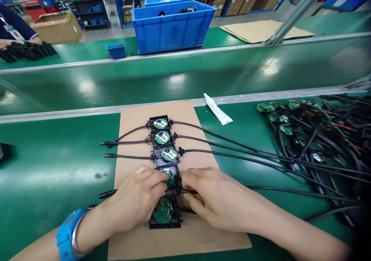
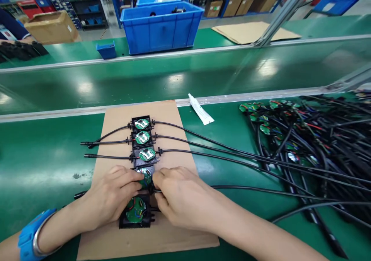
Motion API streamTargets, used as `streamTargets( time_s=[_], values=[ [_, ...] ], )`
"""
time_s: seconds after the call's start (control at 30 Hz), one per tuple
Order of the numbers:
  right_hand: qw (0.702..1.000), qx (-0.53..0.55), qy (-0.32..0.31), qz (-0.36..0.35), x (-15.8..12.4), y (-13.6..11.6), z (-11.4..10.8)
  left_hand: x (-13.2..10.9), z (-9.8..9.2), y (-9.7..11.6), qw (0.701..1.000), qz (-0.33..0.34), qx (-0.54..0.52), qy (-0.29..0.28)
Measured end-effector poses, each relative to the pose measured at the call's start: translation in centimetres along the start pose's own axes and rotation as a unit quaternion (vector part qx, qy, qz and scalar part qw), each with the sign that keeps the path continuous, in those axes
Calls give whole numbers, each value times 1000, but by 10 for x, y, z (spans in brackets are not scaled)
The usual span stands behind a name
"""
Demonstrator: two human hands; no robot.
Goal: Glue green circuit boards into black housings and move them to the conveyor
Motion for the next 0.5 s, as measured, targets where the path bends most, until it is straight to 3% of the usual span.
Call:
streamTargets(
  time_s=[0.17,0.23,0.5],
  values=[
    [992,-60,101,-38,0,1,17,-6,3,-5,999,8,-23,-33],
    [991,-65,115,-30,1,4,21,-6,3,-6,999,5,-31,-33],
    [993,46,-39,99,14,10,12,-5,2,-5,999,-8,-34,-40]
  ],
)
Point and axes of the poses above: each hand's wrist, its own x-axis towards the middle knuckle, its own z-axis out of the palm, y = z × x, the point moved 3 cm from there along x, towards the middle knuckle, and after that the axes turned 6 degrees about -x, right-handed, at the moved point
